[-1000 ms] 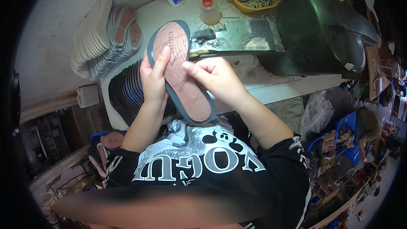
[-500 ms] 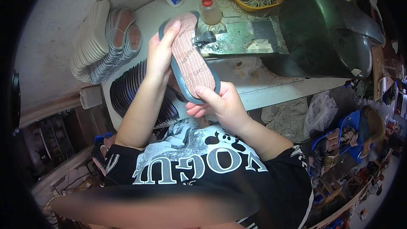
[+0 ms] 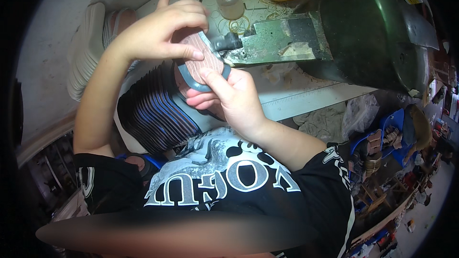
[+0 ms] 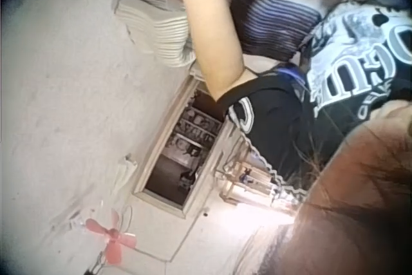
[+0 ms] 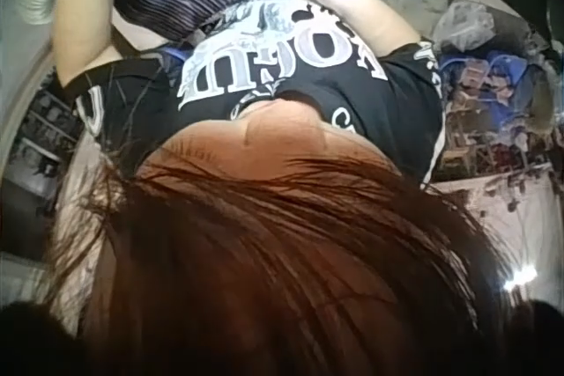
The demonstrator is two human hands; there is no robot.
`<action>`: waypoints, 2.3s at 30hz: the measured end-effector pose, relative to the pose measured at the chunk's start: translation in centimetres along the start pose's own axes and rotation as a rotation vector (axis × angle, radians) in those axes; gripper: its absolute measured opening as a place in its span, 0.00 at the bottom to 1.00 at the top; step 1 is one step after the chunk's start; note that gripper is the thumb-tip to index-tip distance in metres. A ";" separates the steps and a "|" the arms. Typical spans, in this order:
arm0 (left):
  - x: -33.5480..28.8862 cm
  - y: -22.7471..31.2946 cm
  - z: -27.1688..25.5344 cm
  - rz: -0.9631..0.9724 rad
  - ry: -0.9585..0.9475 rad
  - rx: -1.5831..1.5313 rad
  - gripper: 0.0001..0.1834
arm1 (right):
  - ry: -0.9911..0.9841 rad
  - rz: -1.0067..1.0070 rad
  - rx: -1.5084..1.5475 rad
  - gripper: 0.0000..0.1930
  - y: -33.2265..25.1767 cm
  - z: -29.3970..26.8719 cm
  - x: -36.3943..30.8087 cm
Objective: Inspecting and organizing shoe insoles and outsoles into stacks for manufacturing.
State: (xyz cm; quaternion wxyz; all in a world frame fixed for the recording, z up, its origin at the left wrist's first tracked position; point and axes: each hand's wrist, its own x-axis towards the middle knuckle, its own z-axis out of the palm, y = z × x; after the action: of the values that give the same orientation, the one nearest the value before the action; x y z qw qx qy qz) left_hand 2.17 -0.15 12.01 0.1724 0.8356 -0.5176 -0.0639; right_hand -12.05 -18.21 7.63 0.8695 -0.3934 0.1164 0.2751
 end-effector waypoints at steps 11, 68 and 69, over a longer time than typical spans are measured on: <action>-0.3 3.2 -1.3 -0.321 -0.289 -0.129 0.20 | 0.024 0.141 0.007 0.21 -2.0 -0.2 -0.2; -4.6 4.2 6.0 -0.943 0.270 -1.406 0.32 | 0.088 -0.132 -0.085 0.12 2.4 -0.6 1.2; -4.5 4.4 6.1 -0.942 0.302 -1.379 0.30 | 0.092 -0.044 -0.094 0.12 2.6 -0.1 0.4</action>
State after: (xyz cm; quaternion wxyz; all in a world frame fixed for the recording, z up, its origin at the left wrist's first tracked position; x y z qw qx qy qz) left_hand -5.36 0.70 7.61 0.6660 0.6714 0.0678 -0.3181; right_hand -13.18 -16.75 5.81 0.8496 -0.4486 0.1344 0.2426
